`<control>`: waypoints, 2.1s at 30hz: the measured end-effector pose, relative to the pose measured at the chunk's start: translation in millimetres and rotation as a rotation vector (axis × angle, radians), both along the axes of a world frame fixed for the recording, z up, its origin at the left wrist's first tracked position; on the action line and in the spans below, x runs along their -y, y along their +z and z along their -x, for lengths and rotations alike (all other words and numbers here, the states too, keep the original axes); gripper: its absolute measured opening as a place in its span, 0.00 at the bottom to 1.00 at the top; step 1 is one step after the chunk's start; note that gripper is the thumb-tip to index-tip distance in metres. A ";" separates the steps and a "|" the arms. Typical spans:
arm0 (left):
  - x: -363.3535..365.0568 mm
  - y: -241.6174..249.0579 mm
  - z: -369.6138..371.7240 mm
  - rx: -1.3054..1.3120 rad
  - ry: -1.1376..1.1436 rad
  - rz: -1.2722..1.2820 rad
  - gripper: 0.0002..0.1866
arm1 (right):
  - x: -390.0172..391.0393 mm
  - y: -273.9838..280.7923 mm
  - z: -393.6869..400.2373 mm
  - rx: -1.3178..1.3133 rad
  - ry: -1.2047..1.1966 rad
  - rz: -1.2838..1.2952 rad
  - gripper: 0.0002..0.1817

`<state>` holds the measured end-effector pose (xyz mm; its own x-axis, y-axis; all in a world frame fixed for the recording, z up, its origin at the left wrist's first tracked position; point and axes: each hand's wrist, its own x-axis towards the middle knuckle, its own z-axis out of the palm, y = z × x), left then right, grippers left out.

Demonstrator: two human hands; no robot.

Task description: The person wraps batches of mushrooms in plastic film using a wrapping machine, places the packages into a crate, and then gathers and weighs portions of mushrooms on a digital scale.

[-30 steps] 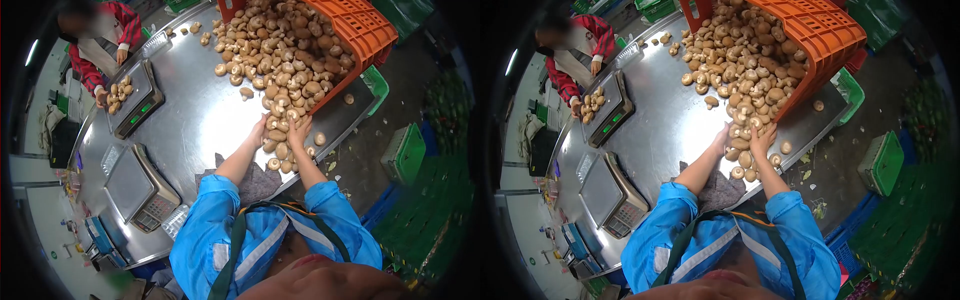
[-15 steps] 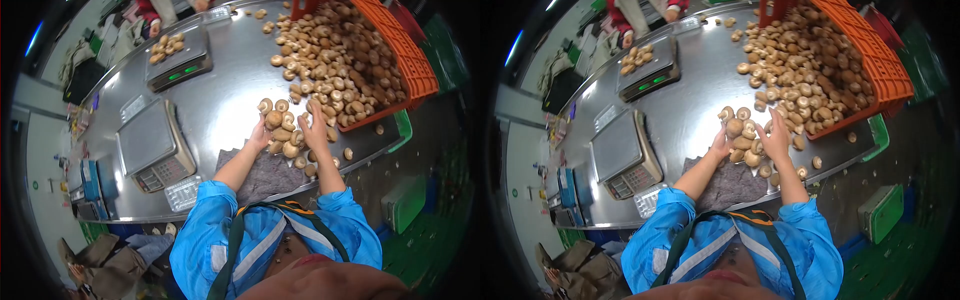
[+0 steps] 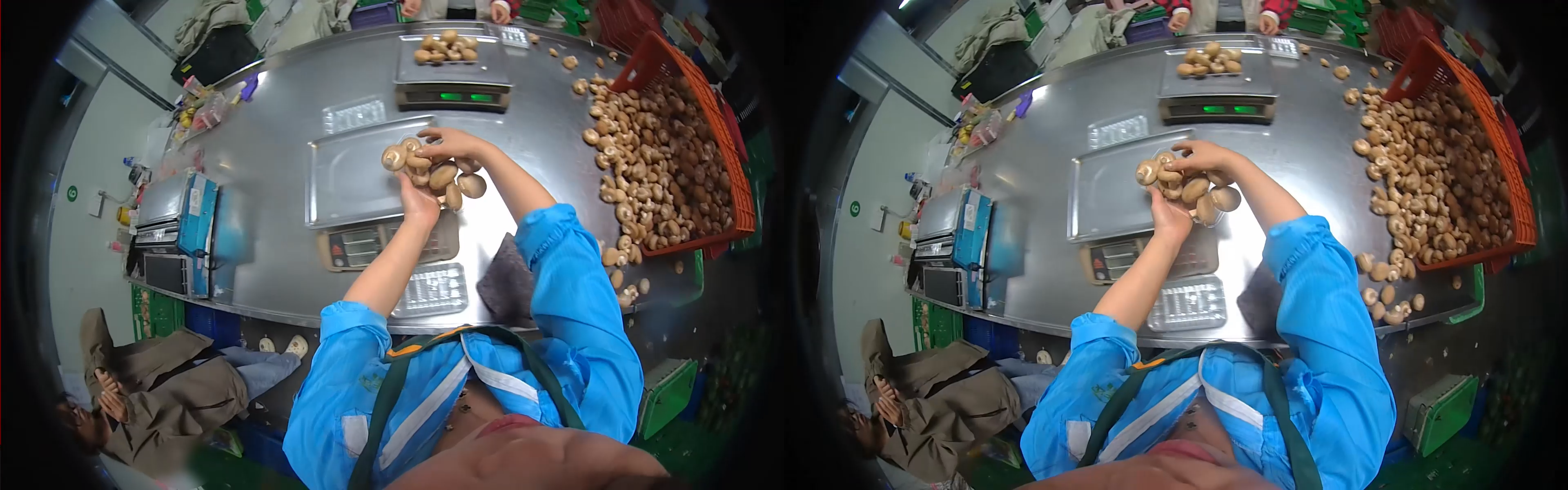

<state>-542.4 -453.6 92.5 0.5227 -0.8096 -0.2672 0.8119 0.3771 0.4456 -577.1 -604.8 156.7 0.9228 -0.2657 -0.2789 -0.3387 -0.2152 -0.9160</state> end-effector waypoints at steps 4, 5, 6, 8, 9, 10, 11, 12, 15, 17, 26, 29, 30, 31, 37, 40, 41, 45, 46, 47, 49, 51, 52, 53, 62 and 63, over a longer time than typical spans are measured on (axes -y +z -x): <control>-57.9 8.3 -50.9 -0.011 -0.175 -0.014 0.35 | -18.8 -5.5 -79.4 -0.046 0.178 0.099 0.47; -70.9 -1.8 -62.0 -0.003 -0.269 -0.081 0.36 | -21.5 -14.7 -94.0 -0.058 0.229 0.162 0.48; -84.0 -13.1 -71.0 0.002 -0.362 -0.150 0.37 | -26.7 -23.1 -104.0 -0.051 0.257 0.330 0.47; -116.3 1.6 -80.6 0.051 -0.441 -0.173 0.35 | -35.6 -31.6 -112.3 -0.117 0.244 0.337 0.46; -132.8 9.7 -84.6 0.264 -0.518 -0.217 0.32 | -34.3 -33.8 -112.3 -0.056 0.187 0.355 0.45; -148.0 11.6 -90.7 0.478 -0.597 -0.260 0.28 | -32.5 -31.4 -108.7 0.004 0.127 0.370 0.44; -162.3 5.3 -98.5 0.674 -0.499 -0.327 0.23 | -30.7 -29.8 -97.6 0.173 -0.006 0.481 0.39; -175.9 -0.7 -107.7 0.869 -0.394 -0.393 0.18 | -34.2 -14.6 -81.7 0.190 -0.087 0.561 0.35; -202.5 -7.5 -144.0 0.913 -0.039 -0.523 0.13 | -45.0 -7.5 -42.9 0.130 -0.037 0.810 0.33; -203.6 -5.7 -169.1 0.902 0.084 -0.547 0.13 | -58.4 -4.1 -32.7 -0.003 0.005 0.742 0.31; -217.3 11.9 -195.4 0.924 0.291 -0.559 0.13 | -56.6 -47.2 82.7 0.319 -0.951 0.597 0.28; -240.9 1.1 -201.9 0.868 0.327 -0.628 0.13 | -54.7 -139.0 159.2 -0.130 -0.902 0.692 0.29; -243.0 -0.6 -205.2 0.838 0.350 -0.619 0.13 | -58.7 -161.6 179.5 -0.217 -0.890 0.725 0.30; -243.7 -3.3 -206.9 0.837 0.350 -0.633 0.12 | -58.0 -177.9 198.9 -0.312 -0.838 0.721 0.30; -187.6 8.3 -199.7 1.000 0.217 -0.495 0.12 | -70.6 -128.4 156.9 -0.114 -0.858 0.894 0.27; -123.3 11.3 -201.2 1.293 0.110 -0.392 0.15 | -83.9 -77.6 84.3 0.205 -0.760 0.501 0.25; -101.6 9.1 -204.2 1.513 0.121 -0.388 0.17 | -91.9 -68.3 61.5 0.264 -0.757 0.531 0.26; -42.8 -16.0 -206.1 1.323 -0.124 -0.352 0.23 | -88.2 -74.4 -9.8 0.314 -0.810 0.607 0.31; -41.5 -19.4 -204.4 1.397 -0.248 -0.432 0.24 | -88.3 -74.8 -24.2 0.264 -0.832 0.605 0.32; -38.2 -26.1 -193.5 1.262 -0.287 -0.456 0.25 | -91.1 -76.5 -32.6 0.100 -0.773 0.347 0.33; -44.2 -35.2 -170.6 1.636 -0.048 -0.601 0.22 | -98.6 -74.2 -36.1 0.123 -0.625 0.632 0.32; -52.7 -35.3 -163.9 1.373 -0.052 -0.603 0.20 | -94.1 -71.6 -39.3 0.132 -0.607 0.619 0.32; -56.1 -38.2 -164.3 1.179 -0.102 -0.554 0.20 | -88.5 -72.0 -37.4 0.143 -0.561 0.560 0.31; -59.6 -41.1 -166.8 1.181 -0.105 -0.557 0.20 | -84.6 -73.5 -34.1 0.153 -0.516 0.501 0.31; -97.2 -15.1 -180.1 1.611 0.076 -0.283 0.33 | -99.2 -71.6 0.6 0.113 -0.594 0.485 0.36; -95.9 -15.6 -179.4 1.719 0.004 -0.285 0.41 | -102.5 -74.3 -2.4 0.114 -0.608 0.495 0.37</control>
